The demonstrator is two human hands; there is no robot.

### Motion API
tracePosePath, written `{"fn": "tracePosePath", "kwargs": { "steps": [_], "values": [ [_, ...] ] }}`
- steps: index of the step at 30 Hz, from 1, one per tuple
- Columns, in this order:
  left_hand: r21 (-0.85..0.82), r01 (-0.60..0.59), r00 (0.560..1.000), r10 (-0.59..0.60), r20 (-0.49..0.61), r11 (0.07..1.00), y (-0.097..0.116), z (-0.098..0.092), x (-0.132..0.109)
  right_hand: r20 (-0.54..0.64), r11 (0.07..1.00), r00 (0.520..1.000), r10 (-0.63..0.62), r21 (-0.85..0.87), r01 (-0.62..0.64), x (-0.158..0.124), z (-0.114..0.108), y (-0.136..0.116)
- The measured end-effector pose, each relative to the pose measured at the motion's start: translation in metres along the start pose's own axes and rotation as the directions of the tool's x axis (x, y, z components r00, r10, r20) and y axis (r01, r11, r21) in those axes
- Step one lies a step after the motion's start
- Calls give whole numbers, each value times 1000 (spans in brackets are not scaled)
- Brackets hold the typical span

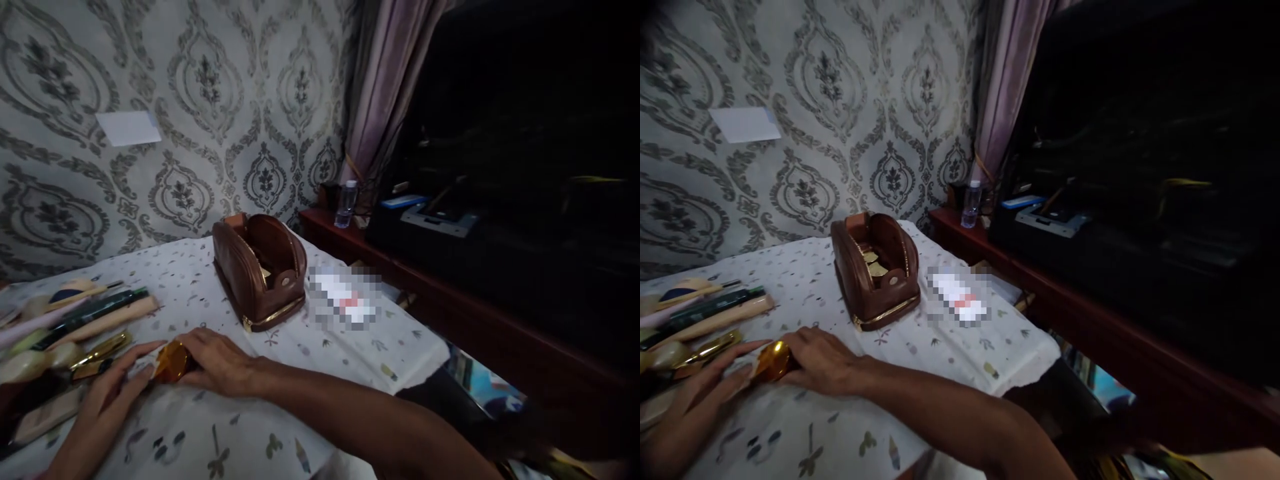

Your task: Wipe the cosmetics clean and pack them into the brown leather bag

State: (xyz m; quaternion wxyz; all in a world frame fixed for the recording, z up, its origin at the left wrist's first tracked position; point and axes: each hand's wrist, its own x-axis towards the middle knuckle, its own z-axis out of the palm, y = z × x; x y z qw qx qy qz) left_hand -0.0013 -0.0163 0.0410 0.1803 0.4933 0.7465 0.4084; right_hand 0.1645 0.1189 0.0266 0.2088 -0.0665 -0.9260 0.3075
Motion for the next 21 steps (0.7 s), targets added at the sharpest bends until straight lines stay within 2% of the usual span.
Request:
{"fn": "tracePosePath", "kwargs": {
  "steps": [9, 14, 19, 21],
  "values": [
    [119, -120, 985, 133, -108, 986, 2, 20, 0, -50, 999, 998, 24, -24, -25, -1, 4, -4],
    [94, -72, 993, 81, -88, 993, 7, 20, 1, -83, 1000, 997, 7, 24, -5, -3, 4, -6],
    [-58, 0, 999, -3, -51, 998, 23, 17, 0, -87, 993, 996, 24, 119, -13, -3, 5, -3],
    [-110, 14, 1000, -16, -24, 994, 28, 16, -1, -75, 983, 994, 76, 170, -62, -1, 6, -3]
  ]
}}
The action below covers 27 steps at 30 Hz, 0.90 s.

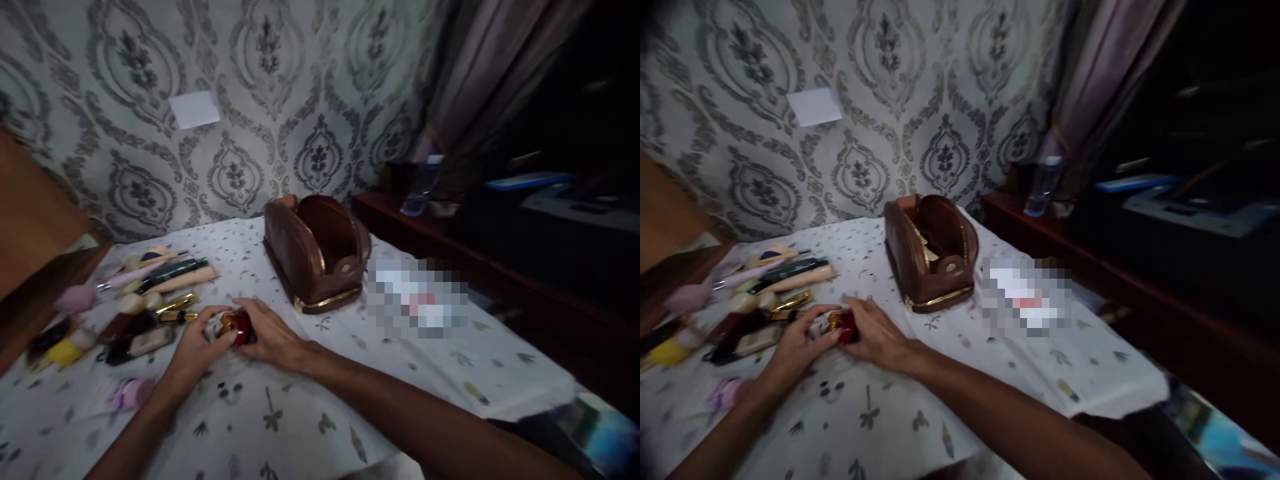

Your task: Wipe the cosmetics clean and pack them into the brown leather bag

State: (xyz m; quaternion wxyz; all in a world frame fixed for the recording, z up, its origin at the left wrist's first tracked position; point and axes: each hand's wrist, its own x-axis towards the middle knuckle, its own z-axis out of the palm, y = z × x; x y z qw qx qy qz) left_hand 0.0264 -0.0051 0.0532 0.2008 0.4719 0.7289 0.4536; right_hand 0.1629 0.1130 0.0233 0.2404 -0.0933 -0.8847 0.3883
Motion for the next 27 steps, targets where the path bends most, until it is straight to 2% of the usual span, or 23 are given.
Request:
{"fn": "tracePosePath", "kwargs": {
  "steps": [4, 9, 17, 24, 27],
  "values": [
    [-76, 39, 999, -36, 31, 996, 2, -2, -2, -21, 990, 992, 126, 65, -124, 3, 0, -3],
    [-118, 0, 999, 4, 35, 993, 0, -5, -3, -24, 993, 995, 99, 64, -97, 4, -2, -5],
    [-58, -59, 998, 59, 4, 997, -2, -8, -4, -16, 992, 996, 82, 102, -80, 6, -2, -2],
    [21, -197, 979, 198, -41, 980, -5, -9, -4, 22, 987, 996, 85, 136, -87, 7, -6, -2],
    [44, -230, 970, 233, -65, 972, -8, -8, -3, 45, 992, 996, 82, 95, -86, 7, -6, -1]
  ]
}}
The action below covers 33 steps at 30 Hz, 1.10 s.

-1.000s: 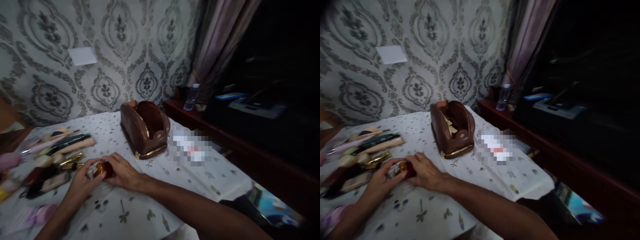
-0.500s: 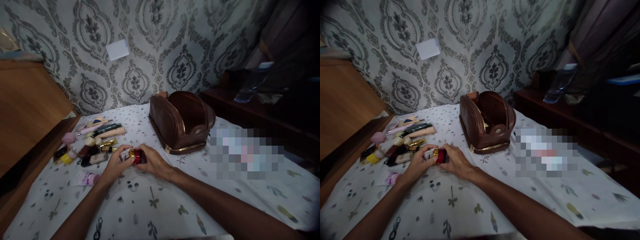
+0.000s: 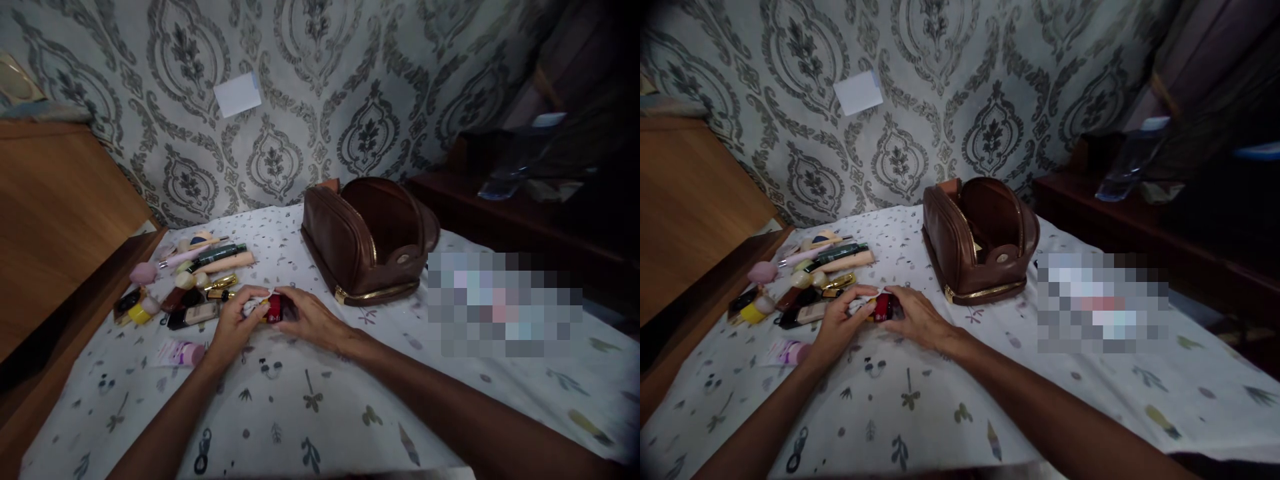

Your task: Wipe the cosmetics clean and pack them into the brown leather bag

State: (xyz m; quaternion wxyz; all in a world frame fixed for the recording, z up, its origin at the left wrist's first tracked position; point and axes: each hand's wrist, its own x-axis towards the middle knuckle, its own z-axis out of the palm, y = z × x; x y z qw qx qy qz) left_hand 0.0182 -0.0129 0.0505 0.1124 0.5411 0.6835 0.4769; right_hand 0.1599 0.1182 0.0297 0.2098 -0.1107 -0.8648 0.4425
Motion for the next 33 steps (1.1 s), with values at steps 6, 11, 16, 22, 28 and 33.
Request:
{"fn": "tracePosePath", "kwargs": {
  "steps": [6, 11, 16, 22, 28, 33],
  "values": [
    [27, 42, 999, -42, -1, 999, -5, -1, 2, -28, 998, 999, 44, -38, -45, -1, 5, 4],
    [22, 65, 993, -67, 102, 998, -9, -6, 3, -54, 998, 998, 13, 54, -11, 0, 1, 6],
    [34, 36, 977, -42, 209, 999, -14, -10, 2, -34, 996, 999, 12, 89, -9, 0, -5, 3],
    [49, 72, 983, -79, 166, 996, -16, -9, 2, -12, 994, 999, -29, 107, 31, 0, -5, 3],
    [53, 87, 990, -92, 103, 995, -15, -5, 3, -23, 994, 999, -41, 100, 43, 1, -3, 9],
    [58, 56, 996, -60, 66, 997, -13, -4, 3, -7, 992, 999, -34, 123, 34, 4, -8, 11]
  ]
}}
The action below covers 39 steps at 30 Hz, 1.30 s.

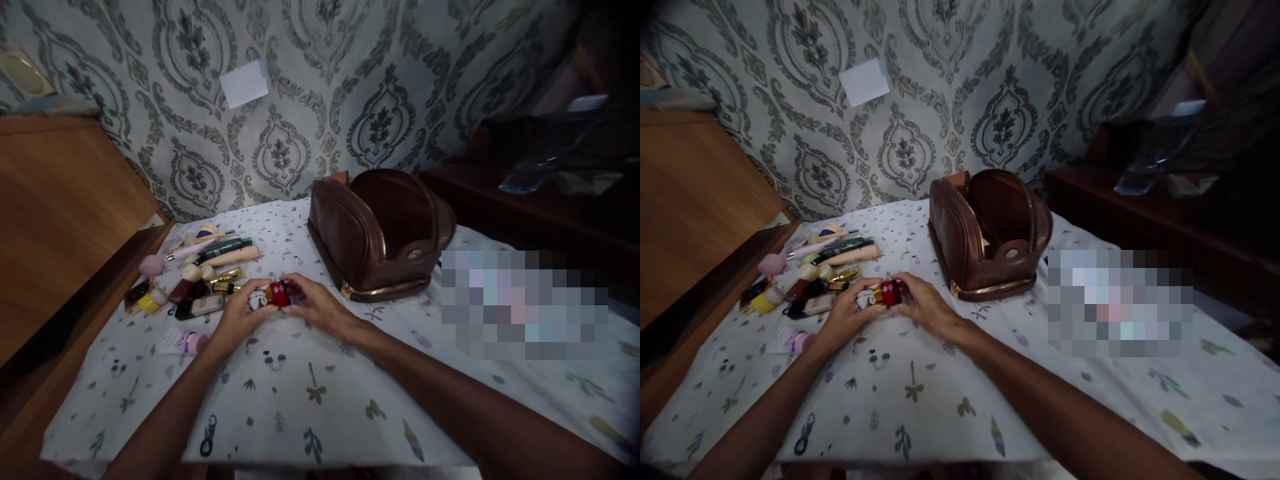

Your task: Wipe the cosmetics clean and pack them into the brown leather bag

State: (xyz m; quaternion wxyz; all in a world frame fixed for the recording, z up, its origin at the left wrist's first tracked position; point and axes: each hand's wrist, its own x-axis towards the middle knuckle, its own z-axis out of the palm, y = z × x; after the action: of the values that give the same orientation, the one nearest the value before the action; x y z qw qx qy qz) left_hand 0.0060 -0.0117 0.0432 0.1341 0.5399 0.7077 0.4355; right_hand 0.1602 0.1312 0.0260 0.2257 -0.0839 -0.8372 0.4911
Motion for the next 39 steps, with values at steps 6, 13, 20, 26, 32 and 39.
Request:
{"fn": "tracePosePath", "kwargs": {
  "steps": [6, 13, 20, 26, 32, 39],
  "values": [
    [-7, -70, 997, 70, -34, 998, -1, 2, 0, -14, 1000, 1000, 10, -14, -10, 3, -2, 2],
    [-1, -47, 998, 47, -42, 999, 0, 2, 0, -31, 997, 998, -51, -58, 49, 0, 4, 2],
    [-28, -43, 997, 41, -63, 999, 4, 5, 0, -7, 998, 1000, -11, -60, 10, 2, -1, -4],
    [-8, -52, 994, 51, -93, 999, 6, 5, 0, 6, 993, 1000, -19, -115, 19, 1, 0, -9],
    [6, -53, 994, 53, -99, 999, 7, 5, -1, -16, 985, 999, -31, -169, 27, 0, 2, -6],
    [23, -71, 993, 73, -89, 997, 5, 5, 0, 19, 990, 1000, -6, -139, 9, 0, -1, -8]
  ]
}}
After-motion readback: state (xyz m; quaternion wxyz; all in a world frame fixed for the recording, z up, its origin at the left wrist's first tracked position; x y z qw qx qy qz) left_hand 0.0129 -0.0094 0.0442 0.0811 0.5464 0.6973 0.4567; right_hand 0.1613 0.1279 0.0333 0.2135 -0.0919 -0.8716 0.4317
